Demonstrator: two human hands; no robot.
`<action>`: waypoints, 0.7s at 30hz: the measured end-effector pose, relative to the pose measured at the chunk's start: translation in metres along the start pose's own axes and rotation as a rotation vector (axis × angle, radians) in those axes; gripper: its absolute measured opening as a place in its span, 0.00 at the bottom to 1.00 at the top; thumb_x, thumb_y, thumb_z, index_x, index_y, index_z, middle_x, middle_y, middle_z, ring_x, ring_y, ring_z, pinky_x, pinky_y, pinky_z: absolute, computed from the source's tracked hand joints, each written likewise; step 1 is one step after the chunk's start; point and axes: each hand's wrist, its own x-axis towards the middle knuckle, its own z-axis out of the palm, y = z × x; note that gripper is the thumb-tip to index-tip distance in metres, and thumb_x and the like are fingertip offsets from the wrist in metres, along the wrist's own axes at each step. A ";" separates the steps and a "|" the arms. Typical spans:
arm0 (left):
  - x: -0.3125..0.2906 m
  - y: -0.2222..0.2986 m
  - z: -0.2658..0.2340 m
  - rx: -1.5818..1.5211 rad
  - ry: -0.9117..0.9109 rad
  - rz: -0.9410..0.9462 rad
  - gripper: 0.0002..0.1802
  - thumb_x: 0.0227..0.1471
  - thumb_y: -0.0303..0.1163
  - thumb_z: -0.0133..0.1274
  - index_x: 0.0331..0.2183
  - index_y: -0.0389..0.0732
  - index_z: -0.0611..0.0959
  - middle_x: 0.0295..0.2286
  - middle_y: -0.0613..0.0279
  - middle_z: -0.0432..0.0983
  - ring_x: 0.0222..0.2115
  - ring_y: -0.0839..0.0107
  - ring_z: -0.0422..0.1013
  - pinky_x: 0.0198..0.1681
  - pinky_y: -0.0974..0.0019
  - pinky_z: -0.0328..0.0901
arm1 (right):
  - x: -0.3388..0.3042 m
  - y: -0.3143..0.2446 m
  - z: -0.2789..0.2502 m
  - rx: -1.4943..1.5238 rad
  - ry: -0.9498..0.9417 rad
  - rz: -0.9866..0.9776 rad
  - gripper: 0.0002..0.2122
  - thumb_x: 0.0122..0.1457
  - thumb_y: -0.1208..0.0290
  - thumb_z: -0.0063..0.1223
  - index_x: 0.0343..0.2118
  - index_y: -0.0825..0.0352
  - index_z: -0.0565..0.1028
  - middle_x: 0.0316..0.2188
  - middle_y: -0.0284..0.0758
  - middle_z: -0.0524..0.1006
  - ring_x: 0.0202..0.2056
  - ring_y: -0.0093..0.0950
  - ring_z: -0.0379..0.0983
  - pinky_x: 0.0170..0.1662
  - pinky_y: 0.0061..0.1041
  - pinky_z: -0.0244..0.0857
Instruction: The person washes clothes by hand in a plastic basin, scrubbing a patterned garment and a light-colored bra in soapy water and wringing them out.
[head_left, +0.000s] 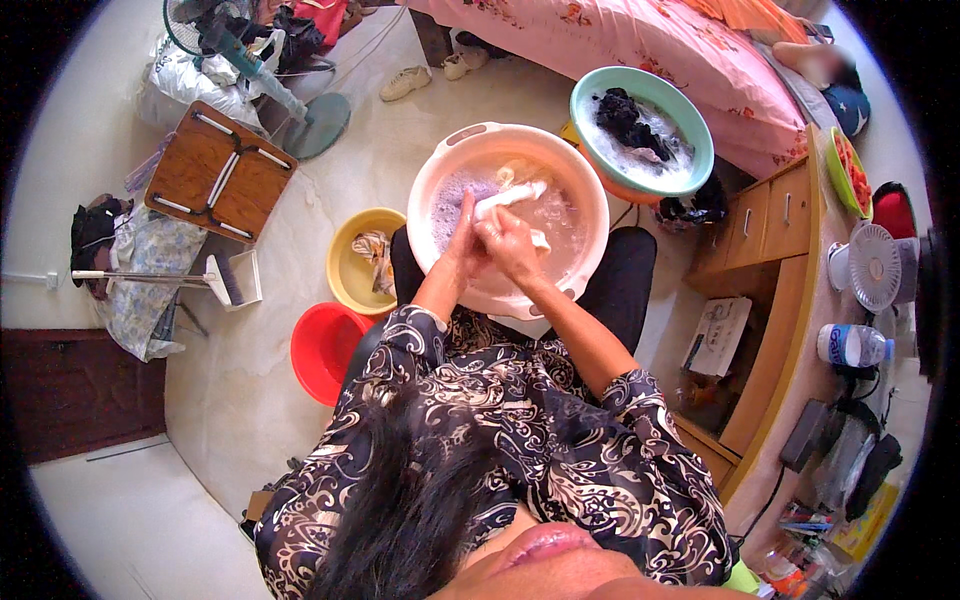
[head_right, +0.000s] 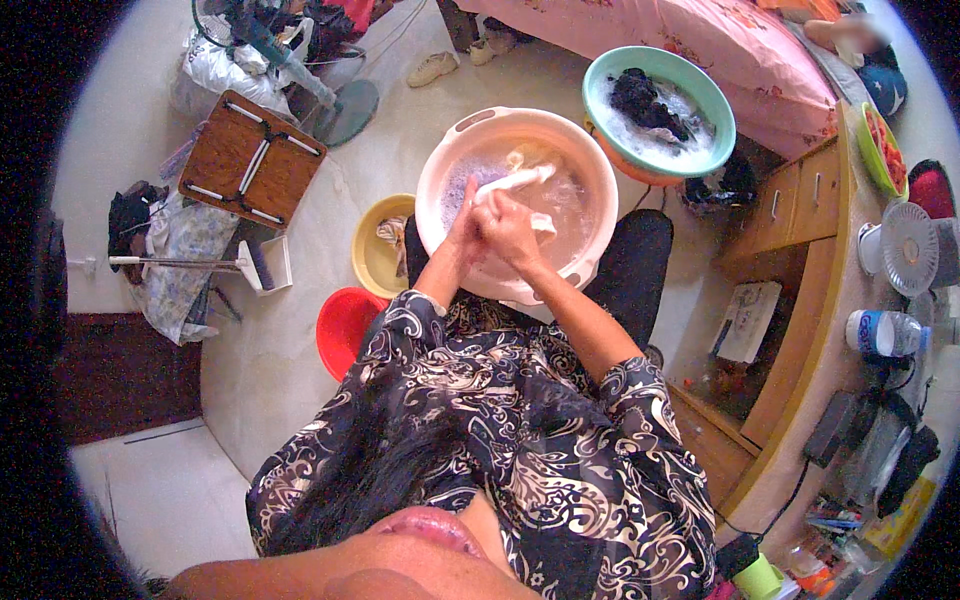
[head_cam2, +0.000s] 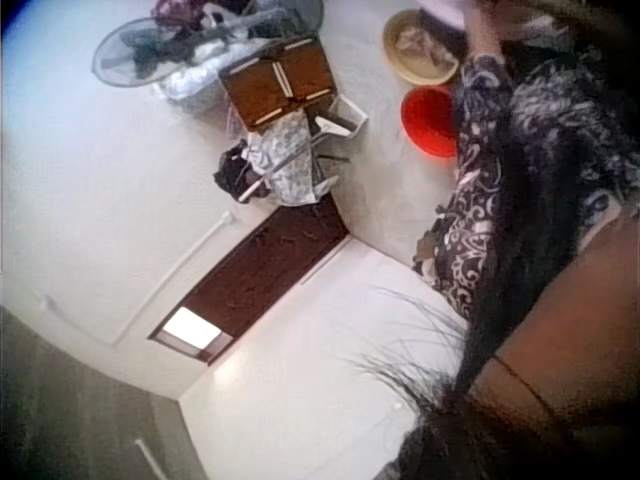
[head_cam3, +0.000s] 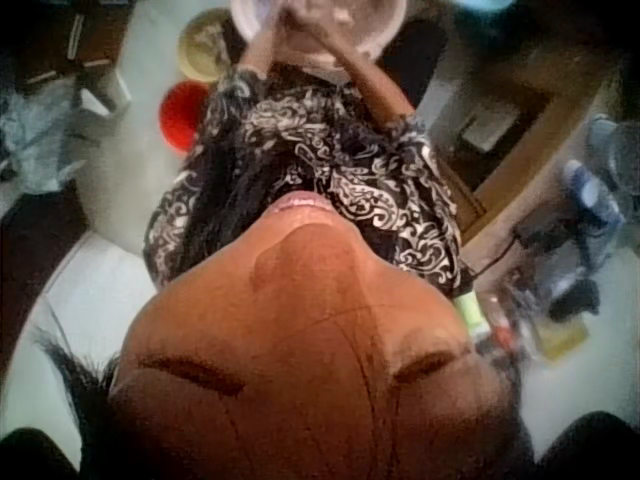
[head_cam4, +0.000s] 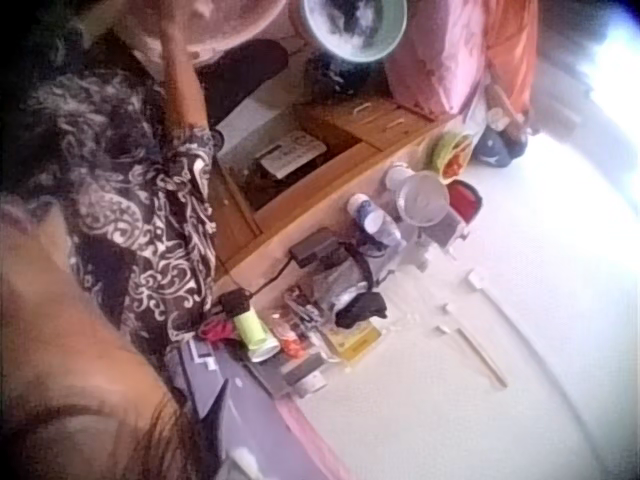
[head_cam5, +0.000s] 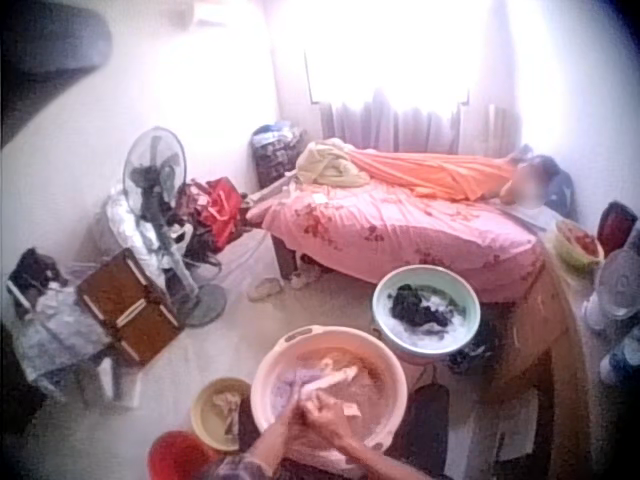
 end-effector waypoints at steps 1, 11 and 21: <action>0.005 0.002 -0.002 -0.037 -0.105 0.012 0.42 0.59 0.67 0.33 0.58 0.43 0.70 0.53 0.52 0.71 0.54 0.60 0.68 0.59 0.55 0.61 | -0.006 -0.011 -0.002 -0.226 -0.026 -0.186 0.14 0.56 0.65 0.55 0.27 0.74 0.72 0.22 0.45 0.74 0.25 0.38 0.72 0.32 0.36 0.65; 0.027 -0.013 -0.004 -0.065 -0.072 0.103 0.36 0.60 0.61 0.36 0.56 0.43 0.72 0.50 0.54 0.72 0.50 0.60 0.69 0.57 0.57 0.63 | 0.004 -0.024 -0.025 -0.582 0.054 -0.778 0.13 0.44 0.62 0.66 0.28 0.66 0.77 0.38 0.40 0.74 0.44 0.41 0.70 0.53 0.41 0.62; 0.038 -0.030 -0.006 -0.011 0.075 0.165 0.31 0.62 0.56 0.39 0.54 0.43 0.74 0.47 0.57 0.74 0.47 0.61 0.71 0.54 0.59 0.64 | 0.021 0.015 -0.003 0.125 0.186 -0.035 0.17 0.62 0.60 0.52 0.23 0.69 0.73 0.18 0.30 0.72 0.21 0.27 0.67 0.27 0.30 0.60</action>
